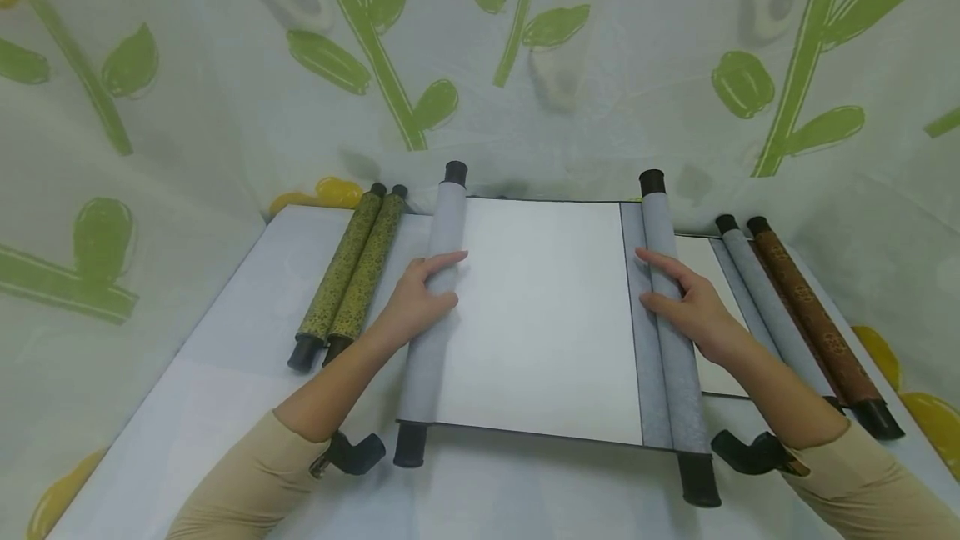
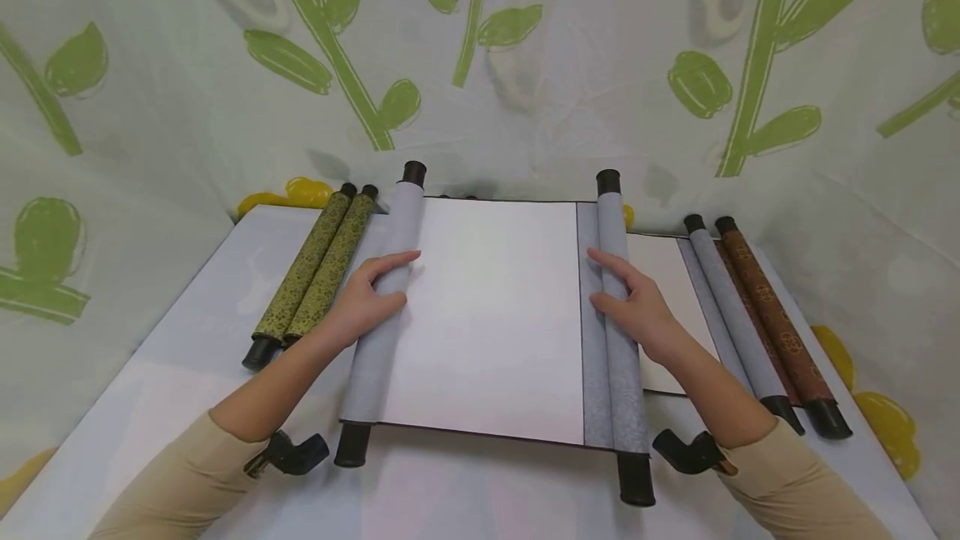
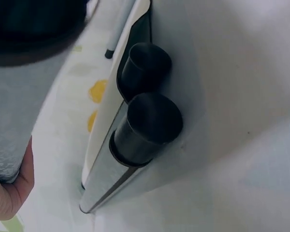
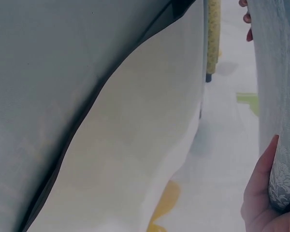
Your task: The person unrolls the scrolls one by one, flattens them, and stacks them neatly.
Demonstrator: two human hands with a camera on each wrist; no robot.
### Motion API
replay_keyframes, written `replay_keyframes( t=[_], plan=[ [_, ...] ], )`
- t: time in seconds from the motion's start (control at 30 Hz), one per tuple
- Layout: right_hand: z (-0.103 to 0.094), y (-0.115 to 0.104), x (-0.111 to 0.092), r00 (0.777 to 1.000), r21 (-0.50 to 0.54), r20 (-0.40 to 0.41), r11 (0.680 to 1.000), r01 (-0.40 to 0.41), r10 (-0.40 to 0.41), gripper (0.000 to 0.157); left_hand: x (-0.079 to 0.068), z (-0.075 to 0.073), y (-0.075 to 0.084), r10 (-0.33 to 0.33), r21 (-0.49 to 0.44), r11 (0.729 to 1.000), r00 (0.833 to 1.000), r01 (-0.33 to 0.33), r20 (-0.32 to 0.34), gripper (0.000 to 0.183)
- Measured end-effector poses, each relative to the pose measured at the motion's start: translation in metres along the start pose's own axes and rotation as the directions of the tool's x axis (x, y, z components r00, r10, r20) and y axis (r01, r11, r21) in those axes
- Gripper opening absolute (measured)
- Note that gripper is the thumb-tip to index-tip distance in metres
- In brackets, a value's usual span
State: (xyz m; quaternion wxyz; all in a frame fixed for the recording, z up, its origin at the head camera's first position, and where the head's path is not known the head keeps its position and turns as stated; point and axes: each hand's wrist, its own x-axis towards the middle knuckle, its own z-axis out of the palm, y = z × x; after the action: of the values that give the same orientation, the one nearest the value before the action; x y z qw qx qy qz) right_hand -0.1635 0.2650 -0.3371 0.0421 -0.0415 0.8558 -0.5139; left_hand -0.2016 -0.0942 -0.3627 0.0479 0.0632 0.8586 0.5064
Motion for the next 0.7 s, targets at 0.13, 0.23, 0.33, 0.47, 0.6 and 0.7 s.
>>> replay_keyframes(
  t=[0.13, 0.23, 0.33, 0.47, 0.6, 0.7],
  plan=[
    [-0.001, -0.001, -0.001, 1.0, -0.002, 0.008, 1.0, -0.002, 0.002, 0.067, 0.0, -0.001, -0.002, -0.012, -0.01, 1.0, 1.0, 0.012, 0.007, 0.065],
    [-0.003, -0.002, -0.003, 1.0, -0.019, 0.002, 1.0, -0.001, 0.001, 0.067, 0.0, -0.001, -0.002, -0.011, 0.0, 1.0, 1.0, 0.011, 0.005, 0.066],
    [-0.005, -0.003, -0.005, 1.0, -0.027, 0.0, 1.0, -0.002, 0.002, 0.066, -0.001, -0.001, -0.002, -0.013, 0.011, 1.0, 1.0, 0.013, 0.0, 0.068],
    [-0.007, -0.003, -0.006, 1.0, -0.015, 0.012, 1.0, 0.003, -0.003, 0.067, -0.003, -0.002, -0.001, -0.018, 0.016, 1.0, 1.0, 0.018, 0.006, 0.069],
    [-0.009, -0.002, -0.007, 1.0, -0.021, 0.008, 1.0, 0.014, -0.014, 0.066, -0.004, -0.005, 0.0, 0.001, 0.031, 1.0, 1.0, 0.0, -0.002, 0.071],
    [-0.011, -0.002, -0.008, 1.0, -0.029, 0.003, 1.0, 0.01, -0.01, 0.065, -0.003, -0.007, 0.001, 0.013, 0.029, 1.0, 1.0, -0.013, -0.008, 0.072]
  ],
)
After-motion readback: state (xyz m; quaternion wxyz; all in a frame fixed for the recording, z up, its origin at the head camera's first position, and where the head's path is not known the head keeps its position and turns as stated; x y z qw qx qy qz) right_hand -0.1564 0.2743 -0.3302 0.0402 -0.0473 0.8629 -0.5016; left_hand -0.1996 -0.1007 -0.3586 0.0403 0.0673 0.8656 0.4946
